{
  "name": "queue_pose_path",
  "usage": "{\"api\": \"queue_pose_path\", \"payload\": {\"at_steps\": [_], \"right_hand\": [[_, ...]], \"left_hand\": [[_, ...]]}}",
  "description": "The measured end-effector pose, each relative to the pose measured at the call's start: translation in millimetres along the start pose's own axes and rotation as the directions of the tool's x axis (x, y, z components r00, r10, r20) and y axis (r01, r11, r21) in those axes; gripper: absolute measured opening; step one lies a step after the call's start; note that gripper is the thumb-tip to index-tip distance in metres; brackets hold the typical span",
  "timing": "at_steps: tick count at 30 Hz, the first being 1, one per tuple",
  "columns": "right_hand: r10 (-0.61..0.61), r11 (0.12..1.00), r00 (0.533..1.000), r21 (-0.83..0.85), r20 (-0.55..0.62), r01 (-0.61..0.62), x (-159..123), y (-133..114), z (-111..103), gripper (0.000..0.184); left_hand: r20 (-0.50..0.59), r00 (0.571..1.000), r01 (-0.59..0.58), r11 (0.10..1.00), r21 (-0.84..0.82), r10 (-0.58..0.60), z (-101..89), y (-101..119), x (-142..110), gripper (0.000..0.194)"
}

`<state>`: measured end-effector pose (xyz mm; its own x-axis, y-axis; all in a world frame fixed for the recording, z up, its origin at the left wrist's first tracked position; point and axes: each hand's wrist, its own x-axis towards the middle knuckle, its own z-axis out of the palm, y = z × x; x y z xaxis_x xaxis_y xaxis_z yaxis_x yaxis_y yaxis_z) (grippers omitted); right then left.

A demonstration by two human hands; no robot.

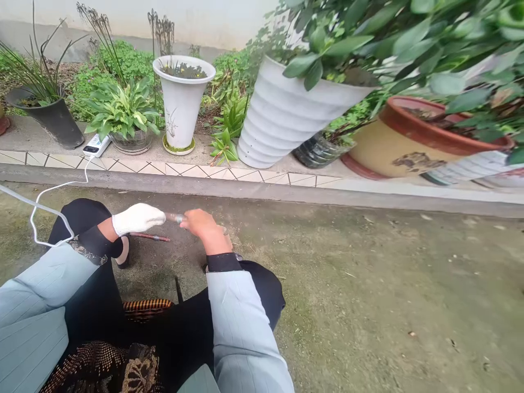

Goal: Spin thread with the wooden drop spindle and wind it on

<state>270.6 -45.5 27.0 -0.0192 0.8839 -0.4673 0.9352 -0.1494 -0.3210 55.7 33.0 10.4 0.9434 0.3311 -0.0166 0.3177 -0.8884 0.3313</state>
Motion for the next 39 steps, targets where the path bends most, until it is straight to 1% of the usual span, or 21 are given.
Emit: {"api": "queue_pose_path", "payload": {"at_steps": [2, 4, 5, 6, 8, 10, 12, 14, 16, 18, 20, 22, 23, 24, 26, 27, 29, 31, 33, 36, 39], "right_hand": [[-0.198, 0.977, 0.921, 0.144, 0.336, 0.158, -8, -7, 1, 0.019], [-0.436, 0.862, 0.797, 0.450, 0.419, 0.234, -17, -12, -1, 0.022], [-0.511, 0.761, 0.797, 0.601, 0.323, 0.244, -21, -13, -4, 0.024], [-0.523, 0.639, 0.837, 0.723, 0.158, 0.263, -24, -12, -7, 0.026], [-0.329, 0.406, 0.920, 0.849, -0.211, 0.339, -22, -8, -11, 0.029], [-0.053, 0.304, 0.917, 0.869, -0.394, 0.391, -14, -1, -12, 0.033], [0.101, 0.386, 0.907, 0.856, -0.410, 0.344, -2, 5, -8, 0.033], [0.151, 0.604, 0.905, 0.762, -0.397, 0.233, 8, 8, -2, 0.030], [0.115, 0.830, 0.915, 0.544, -0.386, 0.126, 13, 6, 4, 0.026], [-0.016, 0.946, 0.965, 0.308, -0.264, 0.100, 11, 1, 7, 0.021], [-0.198, 0.953, 0.978, 0.246, 0.059, 0.178, 5, -6, 7, 0.017], [-0.398, 0.884, 0.842, 0.396, 0.364, 0.247, -4, -13, 4, 0.019], [-0.483, 0.826, 0.777, 0.503, 0.403, 0.253, -9, -15, 1, 0.021], [-0.539, 0.756, 0.763, 0.605, 0.358, 0.250, -13, -16, -2, 0.024], [-0.507, 0.572, 0.860, 0.771, 0.063, 0.281, -17, -14, -10, 0.027], [-0.403, 0.462, 0.907, 0.828, -0.123, 0.318, -17, -12, -13, 0.028], [-0.120, 0.257, 0.915, 0.878, -0.386, 0.404, -14, -5, -17, 0.032], [0.095, 0.164, 0.884, 0.883, -0.458, 0.440, -7, 2, -16, 0.036], [0.191, 0.233, 0.881, 0.891, -0.434, 0.389, 3, 8, -10, 0.035], [0.228, 0.466, 0.900, 0.853, -0.372, 0.235, 17, 14, 3, 0.028], [0.222, 0.658, 0.911, 0.743, -0.349, 0.124, 24, 18, 10, 0.023]], "left_hand": [[0.026, 1.000, 0.012, 0.994, -0.108, -0.009, -3.2, 2, -4, 0.030], [0.058, 0.998, 0.028, 0.933, -0.357, -0.008, -6.3, 4, -7, 0.030], [0.062, 0.998, 0.039, 0.876, -0.480, -0.011, -7.4, 4, -9, 0.031], [0.059, 0.998, 0.051, 0.816, -0.575, -0.020, -8.2, 5, -10, 0.034], [0.056, 0.997, 0.083, 0.735, -0.673, -0.061, -8.8, 4, -11, 0.039], [0.065, 0.995, 0.099, 0.727, -0.680, -0.074, -9.3, 3, -13, 0.039], [0.071, 0.997, 0.072, 0.733, -0.677, -0.032, -10.6, 2, -15, 0.035], [0.070, 0.997, 0.028, 0.754, -0.656, 0.023, -13.1, 2, -18, 0.032], [0.065, 0.998, 0.028, 0.785, -0.618, 0.015, -16.3, 1, -22, 0.031], [0.052, 0.998, 0.068, 0.824, -0.563, -0.046, -19.1, 1, -25, 0.031], [0.041, 0.994, 0.105, 0.837, -0.538, -0.099, -20.0, -1, -27, 0.028], [0.049, 0.992, 0.122, 0.816, -0.565, -0.114, -18.4, -1, -26, 0.027], [0.050, 0.992, 0.121, 0.797, -0.591, -0.114, -16.9, -2, -26, 0.027], [0.040, 0.992, 0.117, 0.775, -0.621, -0.118, -15.1, -2, -24, 0.028], [0.018, 0.991, 0.111, 0.735, -0.669, -0.132, -12.0, -1, -22, 0.032], [0.016, 0.990, 0.114, 0.724, -0.680, -0.141, -11.4, 0, -21, 0.033], [0.045, 0.989, 0.136, 0.725, -0.675, -0.144, -12.2, 2, -19, 0.034], [0.088, 0.991, 0.134, 0.747, -0.651, -0.101, -14.9, 4, -18, 0.033], [0.113, 0.994, 0.083, 0.762, -0.642, -0.013, -17.8, 8, -17, 0.032], [0.142, 0.983, 0.001, 0.766, -0.642, 0.118, -21.0, 13, -17, 0.032], [0.151, 0.979, -0.005, 0.752, -0.659, 0.139, -24.3, 16, -18, 0.030]]}}
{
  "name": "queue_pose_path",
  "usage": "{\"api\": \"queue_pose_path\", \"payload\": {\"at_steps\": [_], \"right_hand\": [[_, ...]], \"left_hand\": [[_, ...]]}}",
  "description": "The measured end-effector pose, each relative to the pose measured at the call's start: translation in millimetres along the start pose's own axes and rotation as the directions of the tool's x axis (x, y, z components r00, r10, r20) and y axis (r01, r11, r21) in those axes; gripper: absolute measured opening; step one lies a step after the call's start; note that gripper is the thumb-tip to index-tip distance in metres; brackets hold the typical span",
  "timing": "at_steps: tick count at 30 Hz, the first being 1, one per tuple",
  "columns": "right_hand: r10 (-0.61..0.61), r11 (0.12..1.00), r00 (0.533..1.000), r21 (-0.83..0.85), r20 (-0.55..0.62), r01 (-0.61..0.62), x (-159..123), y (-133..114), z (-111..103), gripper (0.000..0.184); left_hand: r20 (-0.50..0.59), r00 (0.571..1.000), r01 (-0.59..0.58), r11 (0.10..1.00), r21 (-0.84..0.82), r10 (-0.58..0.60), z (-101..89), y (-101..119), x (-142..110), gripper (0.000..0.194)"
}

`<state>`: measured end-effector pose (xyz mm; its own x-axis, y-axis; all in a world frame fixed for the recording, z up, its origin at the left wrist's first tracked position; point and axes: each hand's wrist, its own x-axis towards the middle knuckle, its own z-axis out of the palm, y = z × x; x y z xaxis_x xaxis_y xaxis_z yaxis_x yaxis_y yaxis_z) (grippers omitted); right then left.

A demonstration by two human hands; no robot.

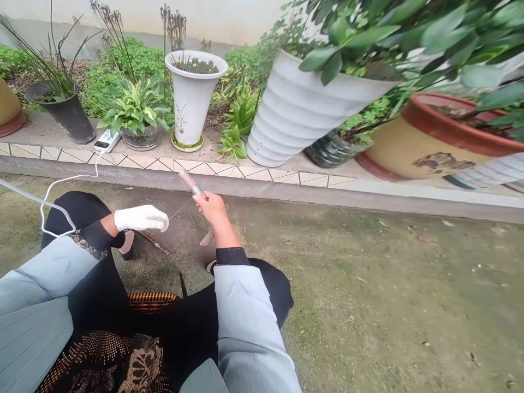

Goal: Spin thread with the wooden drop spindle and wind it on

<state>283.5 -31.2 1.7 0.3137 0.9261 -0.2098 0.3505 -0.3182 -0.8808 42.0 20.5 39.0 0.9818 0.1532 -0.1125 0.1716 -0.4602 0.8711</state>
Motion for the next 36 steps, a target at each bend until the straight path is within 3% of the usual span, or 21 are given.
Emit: {"api": "queue_pose_path", "payload": {"at_steps": [4, 6, 7, 8, 9, 11, 12, 13, 14, 16, 18, 19, 21, 26, 29, 32, 34, 35, 36], "right_hand": [[-0.034, 0.952, 0.999, -0.304, 0.029, 0.041, -2, -1, -2, 0.024], [-0.025, 0.851, 0.982, -0.512, 0.187, 0.119, -8, -4, -1, 0.024], [0.023, 0.804, 0.948, -0.569, 0.319, 0.172, -12, -6, 1, 0.022], [0.096, 0.788, 0.878, -0.574, 0.469, 0.221, -16, -9, 3, 0.020], [0.167, 0.802, 0.771, -0.540, 0.615, 0.257, -21, -12, 6, 0.019], [0.210, 0.882, 0.515, -0.388, 0.831, 0.268, -32, -21, 10, 0.020], [0.161, 0.925, 0.433, -0.288, 0.887, 0.246, -36, -26, 11, 0.022], [0.078, 0.956, 0.404, -0.183, 0.912, 0.229, -39, -32, 10, 0.025], [-0.021, 0.975, 0.433, -0.077, 0.901, 0.208, -41, -36, 8, 0.028], [-0.185, 0.981, 0.646, 0.102, 0.741, 0.165, -41, -43, 3, 0.030], [-0.235, 0.969, 0.835, 0.185, 0.498, 0.162, -36, -44, -3, 0.031], [-0.228, 0.971, 0.888, 0.166, 0.399, 0.175, -33, -42, -5, 0.031], [-0.203, 0.979, 0.938, 0.023, 0.280, 0.205, -27, -35, -7, 0.031], [-0.105, 0.900, 0.972, -0.395, 0.208, 0.182, -19, -21, -5, 0.031], [-0.042, 0.771, 0.987, -0.623, 0.156, 0.131, -18, -17, -2, 0.030], [0.002, 0.636, 0.980, -0.756, 0.200, 0.153, -18, -17, 6, 0.029], [0.073, 0.576, 0.944, -0.787, 0.321, 0.223, -22, -18, 13, 0.025], [0.144, 0.577, 0.896, -0.771, 0.420, 0.268, -24, -20, 16, 0.022], [0.231, 0.615, 0.808, -0.725, 0.541, 0.310, -28, -21, 17, 0.018]], "left_hand": [[-0.015, 1.000, -0.008, 1.000, -0.020, 0.007, -4.0, 3, -4, 0.033], [-0.057, 0.998, 0.002, 1.000, -0.026, -0.004, -6.8, 2, -7, 0.034], [-0.103, 0.994, 0.022, 1.000, -0.022, -0.024, -8.1, 1, -8, 0.034], [-0.163, 0.985, 0.053, 0.999, -0.012, -0.054, -9.3, -2, -9, 0.033], [-0.232, 0.969, 0.089, 0.996, 0.001, -0.087, -10.1, -4, -9, 0.032], [-0.354, 0.926, 0.153, 0.988, 0.028, -0.134, -10.1, -9, -8, 0.029], [-0.396, 0.907, 0.172, 0.985, 0.034, -0.144, -9.2, -12, -7, 0.028], [-0.426, 0.892, 0.179, 0.984, 0.020, -0.153, -7.6, -15, -5, 0.028], [-0.447, 0.879, 0.178, 0.984, -0.015, -0.166, -5.5, -17, -3, 0.028], [-0.423, 0.883, 0.163, 0.979, -0.126, -0.201, -0.3, -22, 1, 0.031], [-0.334, 0.917, 0.149, 0.963, -0.224, -0.219, 4.4, -25, 4, 0.035], [-0.285, 0.934, 0.146, 0.959, -0.244, -0.215, 6.0, -26, 5, 0.037], [-0.209, 0.957, 0.150, 0.961, -0.232, -0.200, 7.3, -27, 6, 0.038], [-0.130, 0.974, 0.164, 0.975, -0.150, -0.183, 6.8, -25, 5, 0.040], [-0.059, 0.989, 0.128, 0.989, -0.076, -0.132, 9.5, -23, 6, 0.037], [-0.038, 0.997, 0.071, 0.998, -0.001, -0.071, 11.7, -23, 6, 0.031], [-0.072, 0.995, 0.067, 0.997, 0.026, -0.065, 11.1, -23, 6, 0.029], [-0.091, 0.993, 0.080, 0.996, 0.038, -0.077, 10.4, -23, 5, 0.029], [-0.103, 0.991, 0.095, 0.994, 0.049, -0.090, 9.6, -24, 5, 0.028]]}}
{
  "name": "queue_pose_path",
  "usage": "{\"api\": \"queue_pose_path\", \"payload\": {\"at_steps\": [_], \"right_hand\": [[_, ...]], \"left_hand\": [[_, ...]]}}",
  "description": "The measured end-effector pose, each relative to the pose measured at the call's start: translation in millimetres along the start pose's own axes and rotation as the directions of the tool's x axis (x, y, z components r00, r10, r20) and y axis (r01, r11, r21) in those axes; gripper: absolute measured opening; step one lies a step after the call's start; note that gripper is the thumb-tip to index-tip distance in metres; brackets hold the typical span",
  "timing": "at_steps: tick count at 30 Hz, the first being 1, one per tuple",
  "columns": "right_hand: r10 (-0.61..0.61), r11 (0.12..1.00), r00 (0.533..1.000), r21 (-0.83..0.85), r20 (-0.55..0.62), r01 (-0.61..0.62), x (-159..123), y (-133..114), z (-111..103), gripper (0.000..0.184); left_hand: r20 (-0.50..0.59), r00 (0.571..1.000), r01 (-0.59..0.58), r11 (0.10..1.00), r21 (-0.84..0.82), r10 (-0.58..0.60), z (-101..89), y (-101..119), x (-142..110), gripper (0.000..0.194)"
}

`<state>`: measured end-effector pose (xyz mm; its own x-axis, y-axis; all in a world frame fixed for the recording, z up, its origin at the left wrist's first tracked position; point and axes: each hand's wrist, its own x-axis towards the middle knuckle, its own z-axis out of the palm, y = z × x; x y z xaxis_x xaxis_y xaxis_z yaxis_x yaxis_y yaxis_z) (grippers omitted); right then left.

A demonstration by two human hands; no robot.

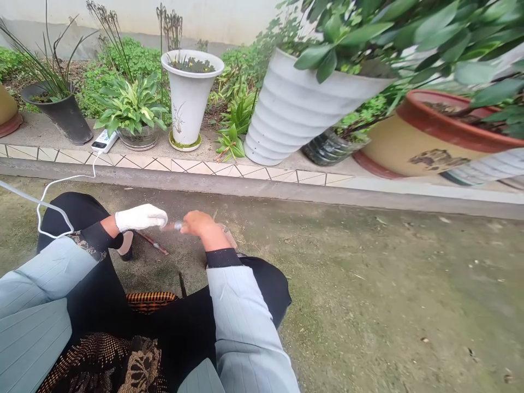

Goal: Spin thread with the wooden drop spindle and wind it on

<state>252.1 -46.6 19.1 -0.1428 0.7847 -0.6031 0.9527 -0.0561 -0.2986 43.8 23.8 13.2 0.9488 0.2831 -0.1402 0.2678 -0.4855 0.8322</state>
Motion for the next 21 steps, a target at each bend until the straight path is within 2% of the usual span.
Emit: {"api": "queue_pose_path", "payload": {"at_steps": [1, 2, 3, 4, 5, 6, 7, 8, 10, 11, 12, 14, 16, 18, 19, 21], "right_hand": [[-0.092, 0.994, 0.980, 0.077, 0.177, 0.080, -4, -2, 0, 0.016], [-0.213, 0.968, 0.926, 0.198, 0.311, 0.157, -9, -4, -1, 0.015], [-0.346, 0.911, 0.861, 0.354, 0.374, 0.212, -14, -4, -4, 0.016], [-0.469, 0.826, 0.816, 0.496, 0.338, 0.269, -20, -2, -8, 0.019], [-0.511, 0.728, 0.843, 0.607, 0.170, 0.319, -25, 1, -12, 0.022], [-0.464, 0.619, 0.884, 0.699, -0.044, 0.360, -29, 4, -16, 0.023], [-0.356, 0.508, 0.903, 0.761, -0.241, 0.404, -32, 9, -20, 0.024], [-0.237, 0.415, 0.891, 0.790, -0.386, 0.452, -32, 13, -24, 0.027], [-0.020, 0.330, 0.852, 0.801, -0.522, 0.499, -26, 22, -26, 0.032], [0.058, 0.342, 0.843, 0.804, -0.534, 0.486, -21, 26, -26, 0.033], [0.120, 0.391, 0.842, 0.805, -0.526, 0.447, -16, 29, -25, 0.033], [0.212, 0.584, 0.846, 0.757, -0.490, 0.292, -6, 32, -20, 0.030], [0.254, 0.808, 0.845, 0.583, -0.471, 0.082, 0, 31, -15, 0.025], [0.211, 0.943, 0.872, 0.325, -0.442, -0.064, 4, 26, -8, 0.022], [0.170, 0.973, 0.898, 0.212, -0.406, -0.089, 5, 23, -5, 0.021], [0.069, 0.996, 0.958, 0.069, -0.278, -0.052, 6, 14, 2, 0.017]], "left_hand": [[-0.011, 1.000, 0.014, 1.000, 0.005, -0.014, -0.6, -1, 0, 0.027], [-0.021, 0.999, 0.025, 1.000, -0.003, -0.025, -0.9, -1, 0, 0.026], [-0.027, 0.999, 0.032, 0.999, -0.030, -0.033, -0.9, -2, 0, 0.026], [-0.045, 0.998, 0.036, 0.996, -0.082, -0.040, -0.4, -3, 1, 0.027], [-0.067, 0.997, 0.039, 0.987, -0.154, -0.049, 0.2, -3, 2, 0.030], [-0.089, 0.994, 0.039, 0.971, -0.234, -0.062, 1.0, -4, 2, 0.032], [-0.103, 0.992, 0.037, 0.950, -0.310, -0.072, 1.8, -4, 3, 0.035], [-0.104, 0.991, 0.035, 0.927, -0.372, -0.079, 2.5, -4, 3, 0.037], [-0.049, 0.996, 0.051, 0.899, -0.436, -0.081, 3.8, -2, 3, 0.040], [0.003, 0.997, 0.067, 0.895, -0.441, -0.074, 4.4, -1, 3, 0.040], [0.050, 0.997, 0.081, 0.895, -0.439, -0.066, 4.9, 1, 2, 0.041], [0.129, 0.991, 0.093, 0.899, -0.427, -0.041, 5.6, 5, 1, 0.041], [0.148, 0.989, 0.071, 0.911, -0.406, -0.011, 5.0, 9, 0, 0.042], [0.130, 0.992, 0.050, 0.930, -0.365, -0.003, 2.9, 12, -1, 0.041], [0.113, 0.994, 0.049, 0.939, -0.340, -0.011, 1.3, 13, -2, 0.041], [0.063, 0.997, 0.051, 0.957, -0.284, -0.034, -2.5, 14, -3, 0.041]]}}
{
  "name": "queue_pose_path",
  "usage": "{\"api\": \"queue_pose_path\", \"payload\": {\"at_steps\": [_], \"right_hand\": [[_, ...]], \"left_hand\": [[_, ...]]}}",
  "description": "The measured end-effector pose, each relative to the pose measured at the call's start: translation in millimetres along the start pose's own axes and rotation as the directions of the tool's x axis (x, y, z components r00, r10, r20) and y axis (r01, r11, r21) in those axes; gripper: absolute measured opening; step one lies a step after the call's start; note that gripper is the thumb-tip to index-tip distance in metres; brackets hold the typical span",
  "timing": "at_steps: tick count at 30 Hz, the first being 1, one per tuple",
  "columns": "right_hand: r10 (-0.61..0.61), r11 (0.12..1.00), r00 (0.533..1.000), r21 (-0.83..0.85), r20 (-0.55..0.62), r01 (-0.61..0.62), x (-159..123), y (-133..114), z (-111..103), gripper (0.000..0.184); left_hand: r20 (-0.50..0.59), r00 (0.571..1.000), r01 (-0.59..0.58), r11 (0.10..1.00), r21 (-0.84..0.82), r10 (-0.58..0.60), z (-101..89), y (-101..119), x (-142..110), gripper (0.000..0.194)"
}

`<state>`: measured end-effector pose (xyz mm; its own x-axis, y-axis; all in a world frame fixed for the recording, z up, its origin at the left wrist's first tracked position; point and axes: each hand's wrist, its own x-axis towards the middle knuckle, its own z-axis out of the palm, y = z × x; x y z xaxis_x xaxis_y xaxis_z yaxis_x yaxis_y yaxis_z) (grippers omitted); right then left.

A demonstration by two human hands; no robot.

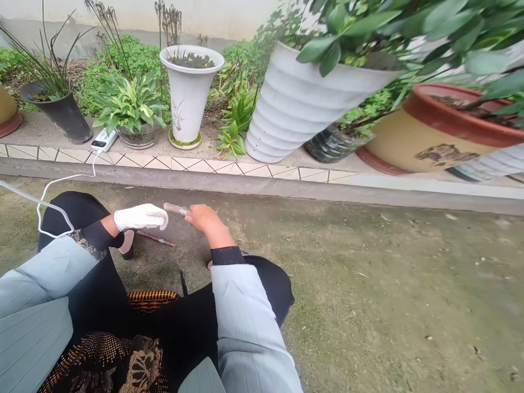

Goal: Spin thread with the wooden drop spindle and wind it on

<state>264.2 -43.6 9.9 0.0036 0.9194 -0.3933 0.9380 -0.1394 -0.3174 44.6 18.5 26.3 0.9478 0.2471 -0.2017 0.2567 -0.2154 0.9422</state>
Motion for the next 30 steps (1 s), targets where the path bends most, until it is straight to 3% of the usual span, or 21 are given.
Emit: {"api": "queue_pose_path", "payload": {"at_steps": [2, 3, 5, 6, 8, 10, 12, 14, 16, 18, 20, 22, 24, 26, 28, 30], "right_hand": [[-0.082, 0.997, 0.974, 0.011, 0.212, 0.081, -4, -9, 5, 0.011], [-0.133, 0.991, 0.937, 0.067, 0.324, 0.117, -6, -13, 6, 0.009], [-0.280, 0.953, 0.824, 0.247, 0.493, 0.176, -14, -18, 2, 0.007], [-0.368, 0.914, 0.772, 0.353, 0.519, 0.198, -19, -20, -2, 0.007], [-0.519, 0.795, 0.739, 0.560, 0.430, 0.233, -27, -20, -14, 0.013], [-0.509, 0.641, 0.842, 0.731, 0.178, 0.233, -32, -15, -26, 0.017], [-0.319, 0.495, 0.942, 0.830, -0.103, 0.258, -31, -7, -34, 0.021], [-0.084, 0.441, 0.963, 0.857, -0.256, 0.267, -24, 3, -37, 0.024], [0.104, 0.492, 0.955, 0.849, -0.278, 0.193, -15, 13, -35, 0.024], [0.214, 0.653, 0.942, 0.755, -0.258, 0.059, -7, 18, -30, 0.023], [0.232, 0.854, 0.937, 0.516, -0.261, -0.068, -3, 18, -23, 0.023], [0.175, 0.968, 0.956, 0.217, -0.235, -0.123, -2, 14, -16, 0.024], [0.104, 0.995, 0.988, 0.019, -0.119, -0.102, -1, 7, -10, 0.025], [0.023, 0.998, 0.999, -0.056, 0.047, -0.021, -1, 1, -5, 0.023], [-0.062, 0.997, 0.976, -0.024, 0.209, 0.069, -3, -3, -2, 0.021], [-0.138, 0.990, 0.924, 0.084, 0.356, 0.116, -5, -5, 0, 0.018]], "left_hand": [[-0.058, 0.998, -0.011, 0.998, 0.067, 0.015, -3.8, 0, -1, 0.037], [-0.088, 0.996, -0.016, 0.995, 0.099, 0.025, -5.6, 0, -1, 0.035], [-0.150, 0.988, -0.003, 0.991, 0.137, 0.024, -7.9, -2, 0, 0.032], [-0.182, 0.983, 0.014, 0.991, 0.133, 0.011, -8.3, -4, 0, 0.032], [-0.250, 0.968, 0.038, 0.997, 0.063, -0.021, -7.4, -9, 3, 0.035], [-0.261, 0.965, 0.028, 0.999, -0.044, -0.039, -4.8, -14, 6, 0.038], [-0.198, 0.979, 0.014, 0.991, -0.135, -0.041, -2.1, -19, 8, 0.040], [-0.127, 0.991, 0.020, 0.984, -0.178, -0.043, -0.5, -20, 10, 0.041], [-0.101, 0.994, 0.029, 0.981, -0.193, -0.049, -0.3, -19, 9, 0.043], [-0.069, 0.997, 0.032, 0.982, -0.186, -0.045, -0.6, -15, 8, 0.044], [-0.014, 0.999, 0.033, 0.987, -0.156, -0.036, -0.9, -11, 6, 0.043], [0.019, 0.999, 0.032, 0.992, -0.120, -0.030, -1.1, -8, 4, 0.042], [-0.004, 1.000, 0.031, 0.995, -0.093, -0.031, -1.8, -7, 3, 0.041], [-0.063, 0.997, 0.036, 0.996, -0.079, -0.041, -3.8, -7, 2, 0.041], [-0.121, 0.992, 0.041, 0.997, -0.064, -0.049, -6.6, -7, 1, 0.040], [-0.145, 0.989, 0.035, 0.998, -0.048, -0.041, -9.6, -7, 0, 0.037]]}}
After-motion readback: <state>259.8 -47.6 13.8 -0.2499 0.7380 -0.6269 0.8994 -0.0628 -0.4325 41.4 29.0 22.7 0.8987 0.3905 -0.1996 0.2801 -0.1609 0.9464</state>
